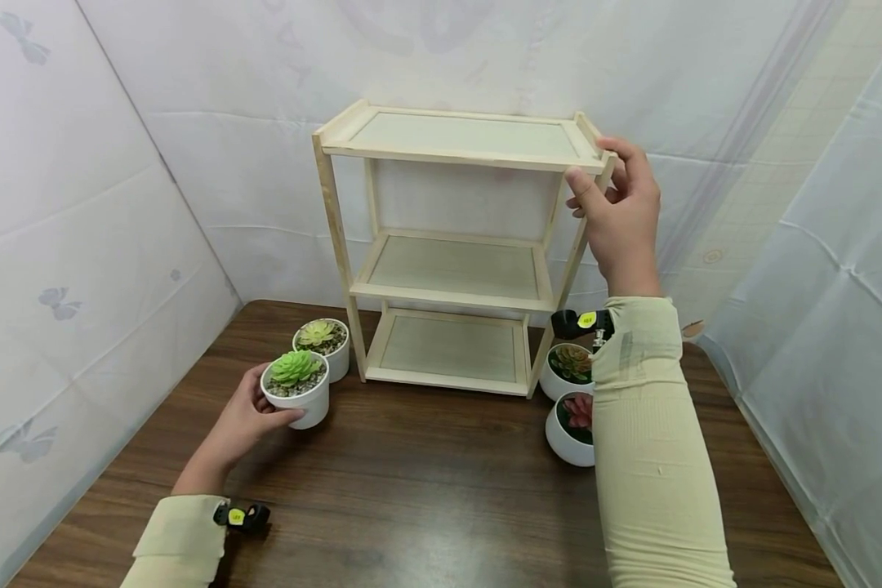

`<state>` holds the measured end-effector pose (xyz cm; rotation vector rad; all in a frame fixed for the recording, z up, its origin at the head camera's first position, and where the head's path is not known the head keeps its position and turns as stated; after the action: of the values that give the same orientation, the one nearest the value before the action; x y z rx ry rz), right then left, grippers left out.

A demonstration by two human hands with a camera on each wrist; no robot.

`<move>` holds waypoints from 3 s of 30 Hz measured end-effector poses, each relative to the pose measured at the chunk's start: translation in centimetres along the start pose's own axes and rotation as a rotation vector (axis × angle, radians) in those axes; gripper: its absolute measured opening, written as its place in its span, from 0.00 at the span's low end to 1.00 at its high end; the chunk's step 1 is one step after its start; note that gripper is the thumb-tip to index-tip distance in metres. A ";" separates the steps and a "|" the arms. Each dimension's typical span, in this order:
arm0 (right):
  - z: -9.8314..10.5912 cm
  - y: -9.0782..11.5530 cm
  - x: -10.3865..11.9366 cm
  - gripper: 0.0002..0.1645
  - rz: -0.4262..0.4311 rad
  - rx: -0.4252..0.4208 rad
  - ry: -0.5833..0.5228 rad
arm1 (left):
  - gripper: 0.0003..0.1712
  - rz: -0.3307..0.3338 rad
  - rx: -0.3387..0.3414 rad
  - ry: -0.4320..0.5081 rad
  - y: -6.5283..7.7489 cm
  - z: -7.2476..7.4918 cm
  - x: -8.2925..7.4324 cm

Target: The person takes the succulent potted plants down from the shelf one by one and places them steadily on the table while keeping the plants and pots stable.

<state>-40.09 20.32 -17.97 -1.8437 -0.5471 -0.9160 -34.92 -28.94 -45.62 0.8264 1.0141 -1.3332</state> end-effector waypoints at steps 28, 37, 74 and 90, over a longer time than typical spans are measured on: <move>0.8 0.0 0.3 0.27 -0.001 -0.008 0.001 | 0.59 0.002 0.080 -0.001 -0.2 -1.5 2.5; 1.2 0.7 -0.5 0.28 0.009 -0.019 0.047 | 0.61 0.012 0.100 -0.011 0.3 -1.4 2.9; 0.7 -0.3 -1.6 0.28 -0.009 0.016 0.046 | 0.60 0.054 0.049 0.039 -0.7 -2.6 3.8; 0.2 -0.2 -1.6 0.28 -0.026 0.067 0.049 | 0.63 0.046 0.062 0.021 -0.8 -2.3 3.6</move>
<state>-41.19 20.59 -19.15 -1.7531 -0.5655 -0.9466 -36.15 -28.27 -49.71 0.9069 0.9681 -1.3250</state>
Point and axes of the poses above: each hand's wrist, its own y-axis away from the middle knuckle, its own z-axis out of the back of the hand, x = y × z, the point moved 7 cm from there along -y, towards the middle knuckle, and after that the axes turned 11 degrees about -x, right-handed, at the moved point
